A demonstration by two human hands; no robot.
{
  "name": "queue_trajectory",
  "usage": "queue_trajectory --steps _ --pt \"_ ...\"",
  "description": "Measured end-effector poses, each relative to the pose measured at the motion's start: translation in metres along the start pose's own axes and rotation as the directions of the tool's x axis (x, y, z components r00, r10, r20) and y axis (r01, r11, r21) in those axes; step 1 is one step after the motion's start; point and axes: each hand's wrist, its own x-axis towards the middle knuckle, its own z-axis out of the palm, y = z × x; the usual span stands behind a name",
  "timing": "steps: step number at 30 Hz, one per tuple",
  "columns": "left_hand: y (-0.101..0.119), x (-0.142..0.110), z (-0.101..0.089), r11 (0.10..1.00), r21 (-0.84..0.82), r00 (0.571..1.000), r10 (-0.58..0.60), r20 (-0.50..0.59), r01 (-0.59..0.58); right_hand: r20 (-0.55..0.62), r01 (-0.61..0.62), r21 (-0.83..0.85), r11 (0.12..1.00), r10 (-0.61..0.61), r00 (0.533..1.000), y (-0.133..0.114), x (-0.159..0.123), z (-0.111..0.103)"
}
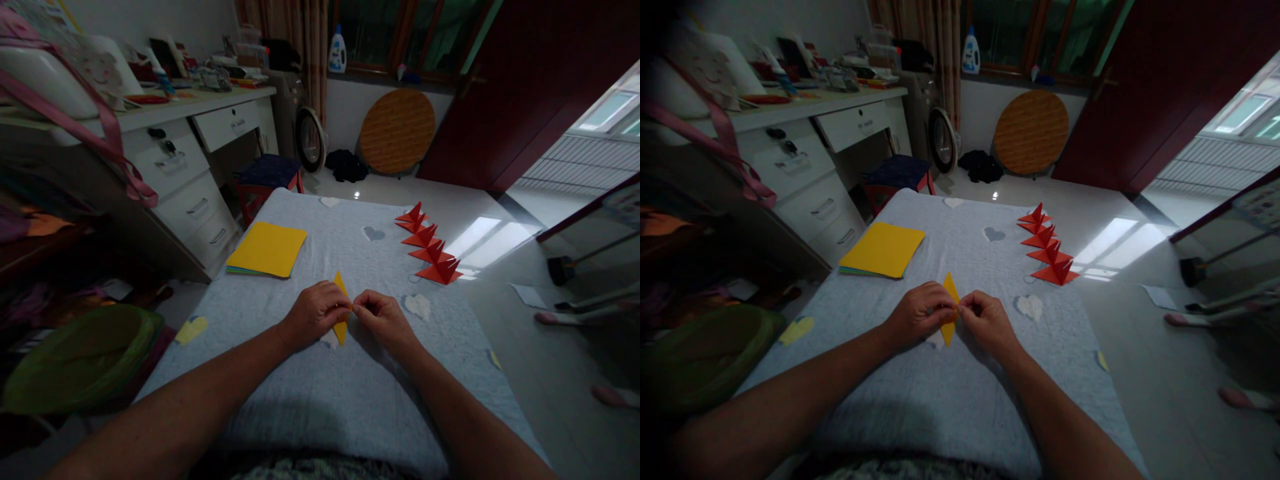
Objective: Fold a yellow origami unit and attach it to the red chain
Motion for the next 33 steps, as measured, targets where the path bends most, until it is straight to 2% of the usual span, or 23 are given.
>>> queue_trajectory --steps 9,13,17,24,28,33 --pt "-0.0001 0.0006 0.0003 1.000 0.010 0.999 0.027 0.020 -0.027 0.051 -0.088 0.065 0.994 0.085 0.995 -0.0005 0.0011 -0.0001" --pt "0.0002 0.0005 -0.0002 1.000 -0.001 1.000 0.005 0.006 -0.005 0.017 0.013 -0.036 0.999 -0.013 1.000 0.0003 0.0024 -0.0012" --pt "0.0005 0.0005 -0.0006 1.000 -0.009 1.000 -0.008 -0.002 0.008 -0.009 0.143 -0.200 0.969 -0.148 0.989 -0.0009 0.0019 -0.0032" --pt "0.0009 0.0014 0.0001 1.000 0.000 1.000 0.023 -0.017 -0.023 0.027 0.384 -0.420 0.823 -0.412 0.911 -0.0078 -0.0014 -0.0038" --pt "0.0004 0.0015 0.0013 1.000 -0.007 1.000 0.019 -0.022 -0.019 0.042 0.424 -0.460 0.780 -0.457 0.888 -0.0082 -0.0017 -0.0034" --pt "0.0012 0.0017 0.0012 1.000 -0.011 1.000 0.012 -0.018 -0.012 0.033 0.403 -0.447 0.799 -0.435 0.900 -0.0074 -0.0012 -0.0039"
